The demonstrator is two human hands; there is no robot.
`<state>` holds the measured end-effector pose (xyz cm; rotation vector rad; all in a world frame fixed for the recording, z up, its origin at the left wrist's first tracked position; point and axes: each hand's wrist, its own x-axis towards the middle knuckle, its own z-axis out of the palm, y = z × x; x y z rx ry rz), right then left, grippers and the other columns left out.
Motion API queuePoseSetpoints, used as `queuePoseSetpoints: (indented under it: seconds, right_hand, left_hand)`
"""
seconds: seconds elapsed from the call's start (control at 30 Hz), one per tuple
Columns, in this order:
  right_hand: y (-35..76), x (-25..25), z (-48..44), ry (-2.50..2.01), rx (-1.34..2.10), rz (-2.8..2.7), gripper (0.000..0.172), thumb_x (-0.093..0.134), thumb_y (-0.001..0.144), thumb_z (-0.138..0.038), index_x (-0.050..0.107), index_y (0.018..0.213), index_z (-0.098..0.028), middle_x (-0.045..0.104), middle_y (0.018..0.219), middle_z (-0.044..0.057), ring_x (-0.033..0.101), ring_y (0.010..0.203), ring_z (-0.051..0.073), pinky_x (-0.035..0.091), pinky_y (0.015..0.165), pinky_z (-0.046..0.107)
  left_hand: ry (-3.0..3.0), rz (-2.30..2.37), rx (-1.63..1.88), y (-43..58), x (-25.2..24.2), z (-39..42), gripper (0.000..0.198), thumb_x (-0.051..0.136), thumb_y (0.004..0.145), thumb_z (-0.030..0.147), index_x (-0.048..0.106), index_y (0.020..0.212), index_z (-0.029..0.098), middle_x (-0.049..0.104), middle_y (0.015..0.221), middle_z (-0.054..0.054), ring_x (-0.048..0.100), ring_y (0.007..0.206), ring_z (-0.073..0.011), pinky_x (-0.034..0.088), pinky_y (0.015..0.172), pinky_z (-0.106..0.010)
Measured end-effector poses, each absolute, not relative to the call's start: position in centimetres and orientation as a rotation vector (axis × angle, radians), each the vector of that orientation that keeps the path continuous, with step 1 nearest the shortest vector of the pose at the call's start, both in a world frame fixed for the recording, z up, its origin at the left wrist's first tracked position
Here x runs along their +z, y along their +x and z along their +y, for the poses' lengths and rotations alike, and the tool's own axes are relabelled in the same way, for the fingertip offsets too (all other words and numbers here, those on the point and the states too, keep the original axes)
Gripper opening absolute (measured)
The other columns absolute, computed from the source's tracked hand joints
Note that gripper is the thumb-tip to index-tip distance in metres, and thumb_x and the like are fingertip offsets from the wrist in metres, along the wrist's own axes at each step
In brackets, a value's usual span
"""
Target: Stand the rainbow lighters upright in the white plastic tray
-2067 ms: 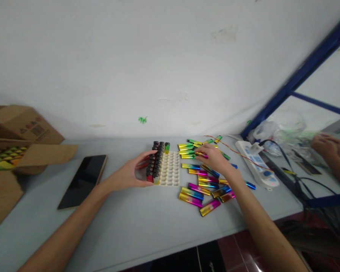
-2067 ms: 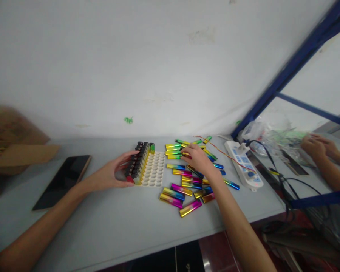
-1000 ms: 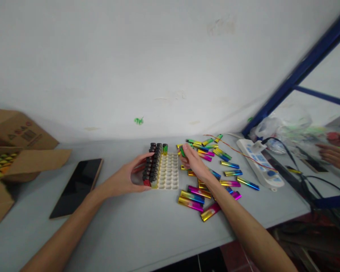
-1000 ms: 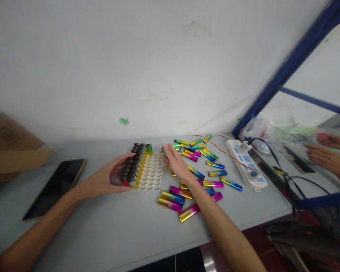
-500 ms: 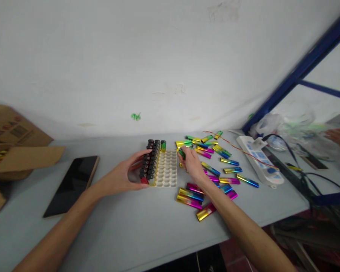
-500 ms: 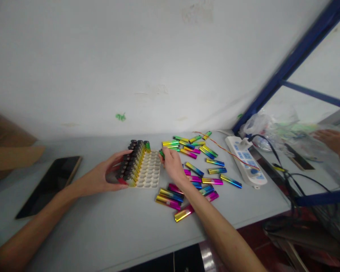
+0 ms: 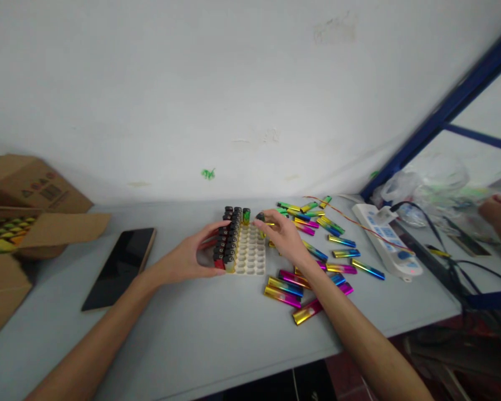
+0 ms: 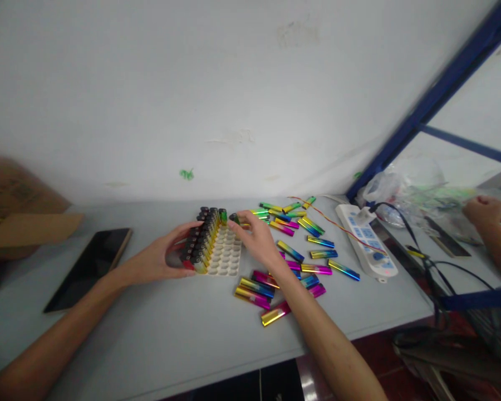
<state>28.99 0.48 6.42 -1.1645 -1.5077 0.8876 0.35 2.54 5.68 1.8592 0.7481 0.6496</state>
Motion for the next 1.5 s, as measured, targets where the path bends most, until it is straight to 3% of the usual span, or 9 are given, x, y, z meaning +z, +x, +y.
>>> queuePoseSetpoints:
  seconds: [0.1,0.3,0.47,0.77,0.9,1.13,1.33,1.5]
  right_hand:
    - [29.0,6.6,1.0,-1.274,0.663,-1.544,0.037,0.076,0.093,-0.059,0.075,0.105,-0.024,0.072,0.113,0.009,0.066,0.091,0.022,0.054,0.085,0.036]
    - [28.2,7.4,2.3,-1.337,0.517,-1.633,0.035,0.075,0.095,-0.058,0.071,0.089,-0.024,0.063,0.072,0.0,0.057,0.069,0.019,0.044,0.072,0.032]
    - [27.1,6.2,2.8,-1.418,0.481,-1.651,0.033,0.069,0.1,-0.051,0.061,0.083,-0.024,0.069,0.074,0.001,0.061,0.068,0.019,0.041,0.07,0.03]
    - [27.1,5.8,4.2,-1.479,0.302,-1.923,0.029,0.071,0.104,-0.043,0.064,0.083,-0.024,0.072,0.076,0.004,0.06,0.067,0.019,0.038,0.068,0.03]
    - [26.9,5.5,3.8,-1.538,0.284,-2.062,0.027,0.075,0.102,-0.038,0.066,0.082,-0.022,0.073,0.08,0.008,0.063,0.073,0.021,0.042,0.072,0.031]
    - [33.7,5.9,2.3,-1.426,0.228,-1.984,0.009,0.068,0.103,-0.027,0.076,0.103,-0.021,0.076,0.099,0.008,0.069,0.089,0.022,0.053,0.088,0.035]
    - [39.2,5.7,3.7,-1.507,0.158,-2.282,0.02,0.074,0.098,-0.018,0.079,0.117,-0.018,0.073,0.118,0.015,0.068,0.112,0.029,0.053,0.106,0.046]
    - [39.5,5.7,3.7,-1.442,0.156,-2.377,0.015,0.071,0.1,-0.02,0.078,0.113,-0.017,0.07,0.121,0.016,0.066,0.115,0.029,0.054,0.107,0.047]
  left_hand:
    - [1.846,0.742,0.664,0.4,5.7,2.5,0.104,0.098,0.077,0.036,0.043,0.165,0.033,0.05,0.17,-0.014,0.056,0.151,-0.0378,0.042,0.13,-0.056]
    - [1.841,0.737,0.668,0.3,5.4,2.6,0.105,0.098,0.076,0.035,0.044,0.165,0.032,0.049,0.171,-0.014,0.055,0.152,-0.0373,0.042,0.13,-0.054]
    - [1.828,0.718,0.669,0.3,5.1,2.7,0.106,0.099,0.075,0.033,0.043,0.165,0.032,0.047,0.172,-0.015,0.055,0.152,-0.0367,0.042,0.131,-0.055]
    - [1.831,0.734,0.664,0.4,5.5,2.5,0.105,0.098,0.076,0.036,0.043,0.165,0.032,0.049,0.17,-0.015,0.055,0.152,-0.0378,0.042,0.13,-0.055]
    - [1.839,0.727,0.663,0.3,5.2,2.7,0.105,0.098,0.077,0.038,0.042,0.166,0.033,0.051,0.169,-0.014,0.056,0.151,-0.0377,0.042,0.13,-0.055]
    - [1.857,0.727,0.662,0.3,5.5,2.8,0.107,0.099,0.075,0.038,0.043,0.166,0.035,0.048,0.171,-0.013,0.052,0.155,-0.0385,0.037,0.133,-0.056]
    - [1.856,0.744,0.662,0.3,5.7,2.7,0.107,0.099,0.075,0.039,0.044,0.166,0.035,0.049,0.171,-0.013,0.052,0.155,-0.0391,0.037,0.132,-0.057]
    - [1.858,0.77,0.666,0.1,5.6,2.7,0.106,0.099,0.074,0.037,0.045,0.165,0.036,0.05,0.171,-0.013,0.054,0.153,-0.0401,0.038,0.131,-0.058]
